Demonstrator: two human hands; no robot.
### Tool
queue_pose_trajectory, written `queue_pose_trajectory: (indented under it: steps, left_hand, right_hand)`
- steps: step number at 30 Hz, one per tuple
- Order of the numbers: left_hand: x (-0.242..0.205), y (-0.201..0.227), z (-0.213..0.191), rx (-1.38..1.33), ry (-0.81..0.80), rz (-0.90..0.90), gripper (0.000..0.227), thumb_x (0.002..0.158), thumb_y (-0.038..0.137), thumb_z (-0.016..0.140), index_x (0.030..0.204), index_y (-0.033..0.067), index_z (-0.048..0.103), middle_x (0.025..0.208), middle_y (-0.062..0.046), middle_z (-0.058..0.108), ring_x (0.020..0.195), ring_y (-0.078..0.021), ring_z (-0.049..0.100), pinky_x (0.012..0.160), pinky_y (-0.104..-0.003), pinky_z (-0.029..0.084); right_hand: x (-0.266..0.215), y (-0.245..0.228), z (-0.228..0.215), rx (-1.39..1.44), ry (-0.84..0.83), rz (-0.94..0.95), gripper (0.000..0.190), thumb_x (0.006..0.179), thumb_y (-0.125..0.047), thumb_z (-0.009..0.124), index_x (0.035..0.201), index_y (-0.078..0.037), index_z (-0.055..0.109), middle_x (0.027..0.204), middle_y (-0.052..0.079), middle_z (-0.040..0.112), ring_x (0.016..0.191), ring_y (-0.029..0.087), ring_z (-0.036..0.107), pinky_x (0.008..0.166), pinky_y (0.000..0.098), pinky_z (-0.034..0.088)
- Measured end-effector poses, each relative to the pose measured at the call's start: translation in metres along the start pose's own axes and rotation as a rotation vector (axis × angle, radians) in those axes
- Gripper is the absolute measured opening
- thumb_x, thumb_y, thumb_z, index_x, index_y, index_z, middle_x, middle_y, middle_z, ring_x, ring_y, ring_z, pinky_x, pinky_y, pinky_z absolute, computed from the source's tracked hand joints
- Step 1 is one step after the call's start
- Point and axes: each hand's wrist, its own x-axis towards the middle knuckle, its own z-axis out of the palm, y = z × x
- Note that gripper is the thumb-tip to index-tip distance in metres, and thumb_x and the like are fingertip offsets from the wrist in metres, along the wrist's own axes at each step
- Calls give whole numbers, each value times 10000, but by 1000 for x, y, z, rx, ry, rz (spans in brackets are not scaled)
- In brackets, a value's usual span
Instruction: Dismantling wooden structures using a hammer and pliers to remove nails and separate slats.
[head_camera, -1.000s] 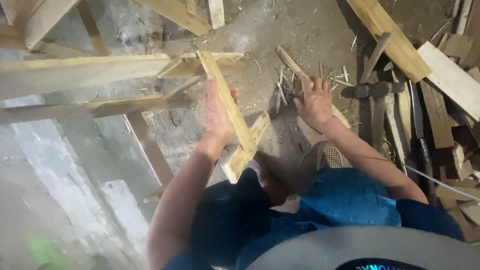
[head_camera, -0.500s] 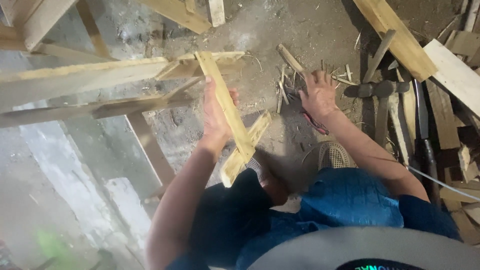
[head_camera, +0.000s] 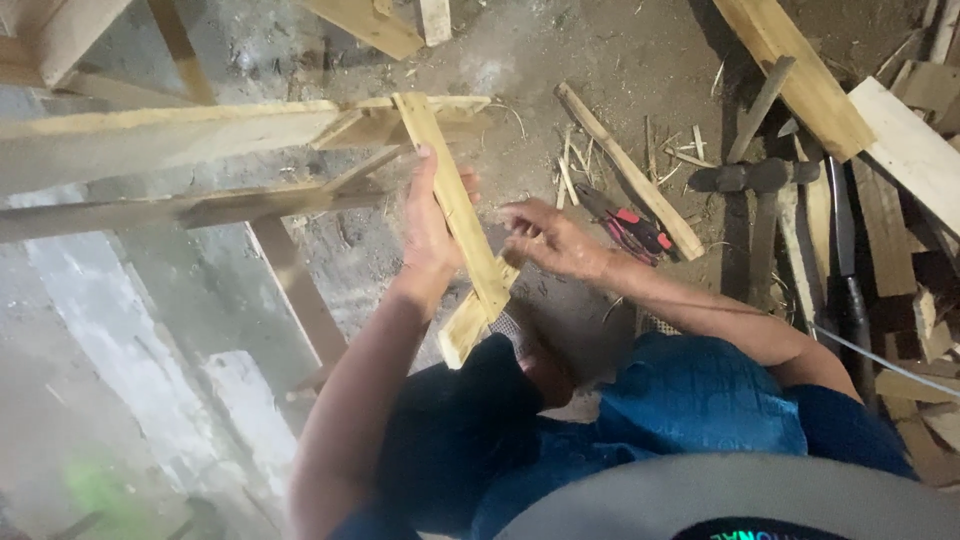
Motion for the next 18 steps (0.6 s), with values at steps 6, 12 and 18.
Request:
queue_pose_trajectory:
  steps: [6, 12, 18]
  left_hand:
    - [12, -12, -9, -11, 11, -37, 551, 889, 576, 667, 1148, 140, 451, 1004, -118, 720, 879, -211, 721, 719, -309, 624]
    - [10, -7, -10, -25, -33, -37, 704, 821, 627, 700, 1288, 157, 463, 1114, -139, 677, 947, -235, 700, 799, -330, 612]
    - [-10, 4, -2, -29, -48, 5, 822, 841, 557, 710, 1482, 150, 396, 1384, -205, 526, 1068, -289, 678, 908, -371, 585]
  right_hand:
    - [9, -14, 29, 266, -64, 129, 649, 965, -422, 692, 1487, -70, 536, 1027, 245, 638, 900, 341, 680, 778, 480, 555]
    - [10, -46, 29, 256, -83, 229, 716, 941, -409, 699, 1523, -69, 458, 971, 199, 683, 851, 268, 673, 720, 416, 550]
    - [12, -44, 35, 331, -45, 292, 856, 939, -400, 756, 1562, 6, 332, 974, 192, 650, 853, 263, 651, 743, 375, 559]
